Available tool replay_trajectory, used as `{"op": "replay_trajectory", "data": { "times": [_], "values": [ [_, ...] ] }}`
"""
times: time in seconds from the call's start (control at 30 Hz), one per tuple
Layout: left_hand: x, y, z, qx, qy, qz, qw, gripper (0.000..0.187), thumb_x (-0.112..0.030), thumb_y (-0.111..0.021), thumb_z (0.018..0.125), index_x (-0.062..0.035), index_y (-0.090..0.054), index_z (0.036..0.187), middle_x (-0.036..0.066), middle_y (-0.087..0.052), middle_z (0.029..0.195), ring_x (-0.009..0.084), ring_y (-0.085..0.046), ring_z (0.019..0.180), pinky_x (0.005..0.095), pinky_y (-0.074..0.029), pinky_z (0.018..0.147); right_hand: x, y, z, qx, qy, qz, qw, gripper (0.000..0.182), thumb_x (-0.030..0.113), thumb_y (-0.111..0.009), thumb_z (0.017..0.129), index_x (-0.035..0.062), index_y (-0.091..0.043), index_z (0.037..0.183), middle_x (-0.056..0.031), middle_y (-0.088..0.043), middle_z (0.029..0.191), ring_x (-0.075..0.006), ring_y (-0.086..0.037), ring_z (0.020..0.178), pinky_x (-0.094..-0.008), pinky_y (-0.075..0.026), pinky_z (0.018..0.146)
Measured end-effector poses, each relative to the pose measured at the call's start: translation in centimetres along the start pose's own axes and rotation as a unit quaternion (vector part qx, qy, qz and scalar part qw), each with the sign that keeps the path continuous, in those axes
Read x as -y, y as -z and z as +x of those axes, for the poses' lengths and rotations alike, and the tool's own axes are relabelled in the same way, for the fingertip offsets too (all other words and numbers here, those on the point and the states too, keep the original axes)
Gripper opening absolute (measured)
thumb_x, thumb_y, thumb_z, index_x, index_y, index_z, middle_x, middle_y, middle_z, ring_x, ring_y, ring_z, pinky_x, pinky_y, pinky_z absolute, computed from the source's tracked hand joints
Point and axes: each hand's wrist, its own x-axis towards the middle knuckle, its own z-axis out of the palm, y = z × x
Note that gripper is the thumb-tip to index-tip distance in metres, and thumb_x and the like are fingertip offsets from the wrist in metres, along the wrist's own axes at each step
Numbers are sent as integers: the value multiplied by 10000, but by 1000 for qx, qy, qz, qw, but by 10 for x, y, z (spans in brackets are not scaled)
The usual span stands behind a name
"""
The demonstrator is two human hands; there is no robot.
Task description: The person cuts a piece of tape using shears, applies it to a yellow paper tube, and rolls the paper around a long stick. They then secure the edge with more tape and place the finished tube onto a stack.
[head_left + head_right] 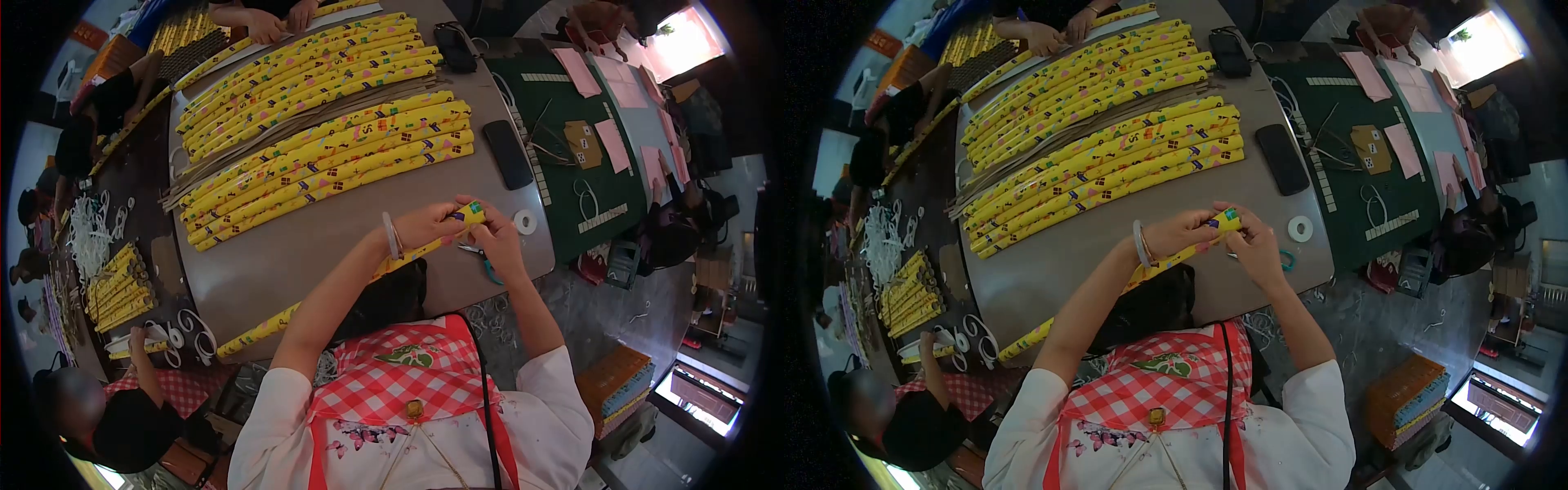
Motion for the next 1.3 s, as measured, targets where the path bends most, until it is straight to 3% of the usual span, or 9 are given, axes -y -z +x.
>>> {"op": "replay_trajectory", "data": {
  "times": [0.2, 0.4, 0.5, 0.7, 0.8, 0.87, 0.97, 1.2, 1.3],
  "values": [
    [-11, 2, -5, 14, -14, -13, 1000, 273, -288, -443, 960, -33, -493, 1044, -16, -482, 792, 62, -464, 716, 210, -403, 693, 3, -1, 1, 11, 21, 84, 996, 338, 40, -496, 833, -24, -561, 1158, -10, -618, 865, -37, -502, 620, -177, -424, 565],
    [-8, -2, -4, 13, -28, -31, 999, 278, -288, -445, 961, -30, -494, 1052, -13, -492, 799, 64, -470, 719, 218, -413, 705, -1, -3, 5, -26, -15, -50, 998, 273, 107, -523, 867, -3, -608, 1101, -19, -631, 879, -40, -499, 575, -187, -416, 523],
    [-8, -1, -4, 18, -32, -31, 999, 274, -282, -448, 960, -30, -493, 1058, -11, -499, 810, 66, -472, 719, 219, -417, 709, -1, -4, 4, -34, 26, -76, 996, 258, 112, -497, 887, 8, -617, 1091, -21, -635, 852, -41, -493, 563, -194, -410, 509],
    [1, 7, 0, 43, -35, 5, 998, 261, -281, -448, 962, -34, -499, 1030, -4, -510, 815, 67, -477, 724, 224, -420, 706, -3, -4, 3, -44, 34, -48, 997, 250, 100, -462, 908, 0, -611, 1083, -29, -641, 890, -43, -494, 568, -209, -408, 502],
    [1, 10, 0, 48, -29, 4, 998, 263, -287, -444, 964, -34, -504, 1009, -3, -511, 806, 65, -484, 732, 226, -422, 704, -14, 1, 6, -18, -8, 50, 999, 233, 116, -473, 910, -9, -616, 1046, -32, -640, 934, -45, -496, 575, -211, -408, 504],
    [4, 9, 1, 59, -37, -29, 997, 250, -266, -455, 961, -29, -508, 1024, -4, -518, 807, 63, -489, 736, 227, -424, 702, -11, -5, 5, -46, 80, -96, 991, 210, 115, -495, 896, -9, -623, 1008, -38, -636, 860, -47, -485, 563, -222, -403, 498],
    [0, 5, -1, 27, -28, -19, 999, 241, -237, -477, 954, -19, -504, 1052, -3, -529, 821, 64, -492, 735, 231, -428, 703, 4, -11, 3, -73, 65, -145, 985, 181, 107, -518, 877, -14, -626, 957, -56, -636, 823, -56, -480, 551, -239, -400, 494],
    [-6, 4, -2, 18, -37, -40, 998, 219, -201, -505, 938, -9, -516, 1044, -2, -541, 835, 61, -499, 740, 220, -428, 703, 0, -17, 6, -113, 110, -181, 971, 197, 104, -487, 885, -29, -621, 939, -72, -642, 862, -79, -489, 546, -252, -405, 499],
    [-5, 4, -1, 17, -22, -23, 999, 218, -202, -515, 932, -6, -525, 1027, -6, -535, 830, 57, -494, 737, 217, -425, 700, 0, -19, 6, -126, 143, -169, 967, 215, 106, -461, 899, -25, -623, 955, -64, -627, 802, -84, -485, 550, -258, -407, 502]
  ]
}}
